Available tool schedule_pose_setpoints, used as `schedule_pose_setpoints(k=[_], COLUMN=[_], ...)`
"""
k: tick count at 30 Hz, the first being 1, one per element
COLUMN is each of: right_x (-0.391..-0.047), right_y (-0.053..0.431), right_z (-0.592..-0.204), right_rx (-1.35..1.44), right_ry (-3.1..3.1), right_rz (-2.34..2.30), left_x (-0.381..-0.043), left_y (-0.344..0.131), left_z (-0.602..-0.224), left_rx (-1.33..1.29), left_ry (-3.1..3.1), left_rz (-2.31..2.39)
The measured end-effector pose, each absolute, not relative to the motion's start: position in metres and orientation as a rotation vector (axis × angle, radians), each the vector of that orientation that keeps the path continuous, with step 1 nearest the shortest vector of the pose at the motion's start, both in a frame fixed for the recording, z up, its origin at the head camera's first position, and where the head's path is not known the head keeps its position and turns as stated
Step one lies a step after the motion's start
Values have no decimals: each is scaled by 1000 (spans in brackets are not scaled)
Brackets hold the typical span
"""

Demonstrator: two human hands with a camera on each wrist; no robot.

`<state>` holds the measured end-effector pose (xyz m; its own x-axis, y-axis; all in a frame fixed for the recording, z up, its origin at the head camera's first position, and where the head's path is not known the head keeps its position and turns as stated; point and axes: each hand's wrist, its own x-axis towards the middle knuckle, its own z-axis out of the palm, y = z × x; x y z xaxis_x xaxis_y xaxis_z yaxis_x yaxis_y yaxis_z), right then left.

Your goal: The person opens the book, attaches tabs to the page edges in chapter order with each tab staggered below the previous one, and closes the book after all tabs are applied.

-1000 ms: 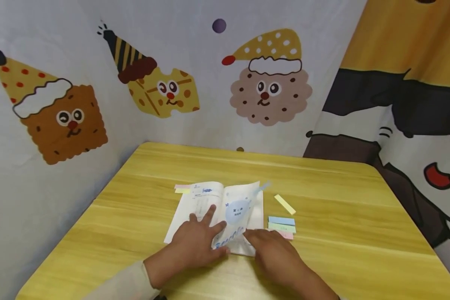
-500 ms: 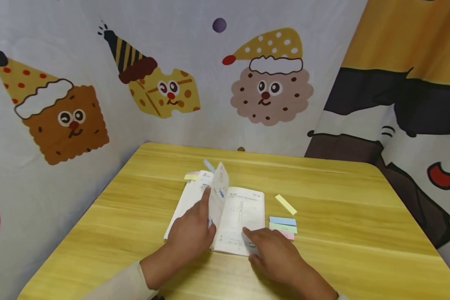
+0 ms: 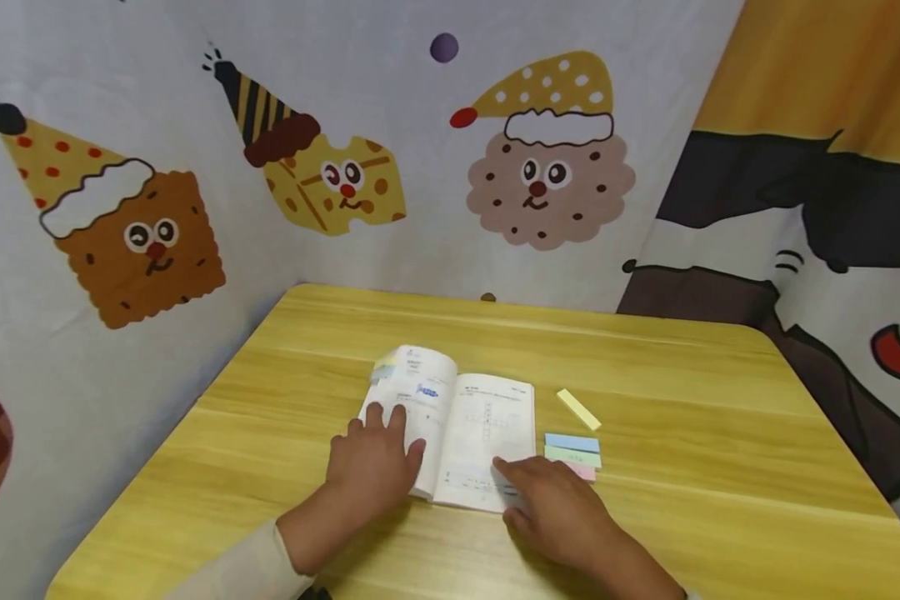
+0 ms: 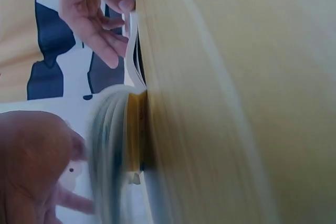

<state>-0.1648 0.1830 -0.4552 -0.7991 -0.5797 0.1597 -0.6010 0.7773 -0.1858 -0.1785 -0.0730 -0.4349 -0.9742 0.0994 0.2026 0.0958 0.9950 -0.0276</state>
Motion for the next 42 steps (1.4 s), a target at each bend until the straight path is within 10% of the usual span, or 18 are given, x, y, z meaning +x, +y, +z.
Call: schedule_pose_setpoints(k=[16, 28, 42], right_x=[-168, -167, -164], right_y=[189, 188, 191], right_z=[-460, -454, -448], right_rx=[787, 757, 565], right_ry=[-2936, -2977, -3067], right_rz=[689, 611, 797], left_x=[-182, -184, -182], left_y=[-73, -80, -67], left_z=[-437, -442, -447], left_rx=[-726, -412, -918], left_ry=[-2342, -2690, -2801], left_rz=[-671, -179, -166])
